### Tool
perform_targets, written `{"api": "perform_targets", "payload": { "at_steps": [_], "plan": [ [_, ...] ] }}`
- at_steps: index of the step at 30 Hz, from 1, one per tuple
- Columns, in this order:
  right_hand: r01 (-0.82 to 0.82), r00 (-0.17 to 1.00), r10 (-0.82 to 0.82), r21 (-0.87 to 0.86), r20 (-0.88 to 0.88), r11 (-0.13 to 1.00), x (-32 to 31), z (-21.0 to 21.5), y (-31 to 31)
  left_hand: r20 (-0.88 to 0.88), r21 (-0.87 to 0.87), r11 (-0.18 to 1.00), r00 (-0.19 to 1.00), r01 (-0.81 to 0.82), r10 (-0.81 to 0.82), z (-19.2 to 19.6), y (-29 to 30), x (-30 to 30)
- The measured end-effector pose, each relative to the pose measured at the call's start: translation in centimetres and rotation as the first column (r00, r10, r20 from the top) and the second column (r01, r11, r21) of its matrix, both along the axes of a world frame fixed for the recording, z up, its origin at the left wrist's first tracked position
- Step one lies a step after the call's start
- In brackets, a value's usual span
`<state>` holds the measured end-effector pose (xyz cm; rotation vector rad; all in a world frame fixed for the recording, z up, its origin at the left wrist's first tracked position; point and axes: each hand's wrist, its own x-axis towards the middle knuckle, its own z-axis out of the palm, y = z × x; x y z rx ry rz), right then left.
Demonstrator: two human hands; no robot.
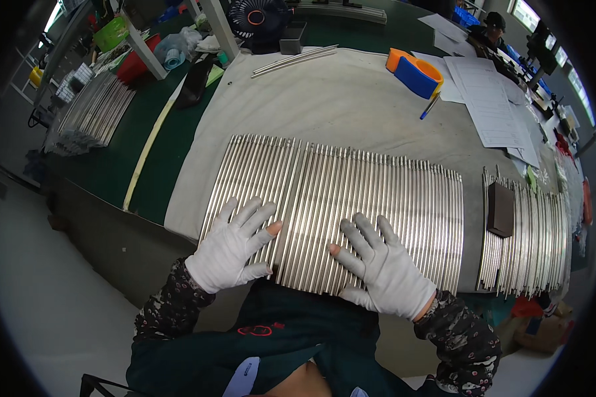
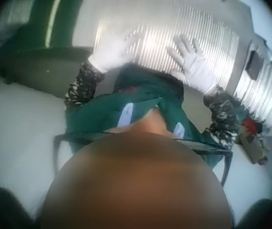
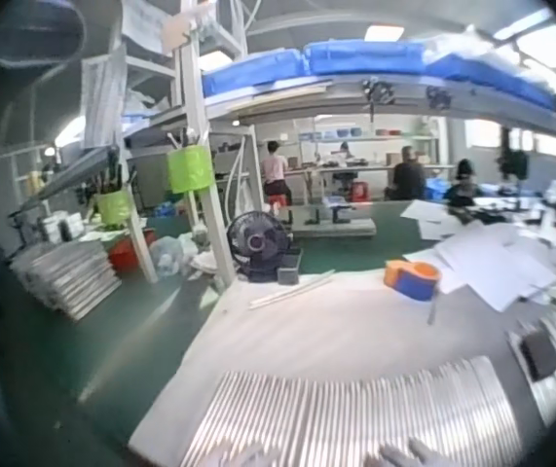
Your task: Organizing and sanding the ends of a batch of small metal rods on a factory workbench.
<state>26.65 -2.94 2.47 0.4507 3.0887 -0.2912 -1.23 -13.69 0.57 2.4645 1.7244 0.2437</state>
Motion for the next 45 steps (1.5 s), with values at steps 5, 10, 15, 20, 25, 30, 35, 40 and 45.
{"api": "perform_targets", "payload": {
  "at_steps": [5, 10, 15, 20, 25, 30, 35, 40, 45],
  "plan": [
    [-0.149, 0.989, 0.149, -0.059, -0.015, 0.987, -3.2, -0.6, 1.0, -0.057, -0.031, 0.999, 0.998, -0.037, 0.035, -0.2, -1.1, -2.9],
    [-0.254, 0.96, 0.247, -0.04, -0.134, 0.966, -8.6, -1.6, 1.3, -0.065, -0.007, 0.986, 0.984, -0.164, 0.164, -0.7, -2.4, -7.2],
    [-0.323, 0.934, 0.319, -0.002, -0.162, 0.946, -14.1, -2.1, 0.7, 0.243, -0.007, 0.963, 0.933, -0.271, 0.265, -1.4, -3.2, -12.0],
    [-0.351, 0.922, 0.35, 0.028, -0.165, 0.936, -16.5, -2.5, 0.4, 0.449, -0.02, 0.945, 0.841, -0.328, 0.301, -1.9, -2.6, -12.6],
    [-0.334, 0.923, 0.334, 0.036, -0.19, 0.942, -14.8, -1.3, 0.5, 0.416, -0.01, 0.954, 0.866, -0.299, 0.276, -2.0, -2.1, -12.7],
    [-0.028, 0.982, 0.028, 0.0, -0.185, 1.0, -5.2, 2.6, 2.3, 0.456, -0.02, 0.946, 0.839, -0.323, 0.296, -1.9, -3.0, -12.7],
    [0.488, 0.871, -0.475, 0.117, -0.127, 0.865, 8.0, -0.7, 1.6, 0.478, -0.038, 0.941, 0.821, -0.335, 0.312, -1.7, -2.5, -12.6],
    [0.526, 0.85, -0.518, 0.118, -0.091, 0.842, 9.4, -2.5, -0.2, 0.523, -0.053, 0.941, 0.793, -0.335, 0.312, -1.9, -2.6, -12.6],
    [0.361, 0.925, -0.353, 0.036, -0.137, 0.932, 3.8, -2.1, 0.0, 0.51, -0.051, 0.928, 0.789, -0.369, 0.342, -2.4, -2.6, -13.5]
  ]
}}
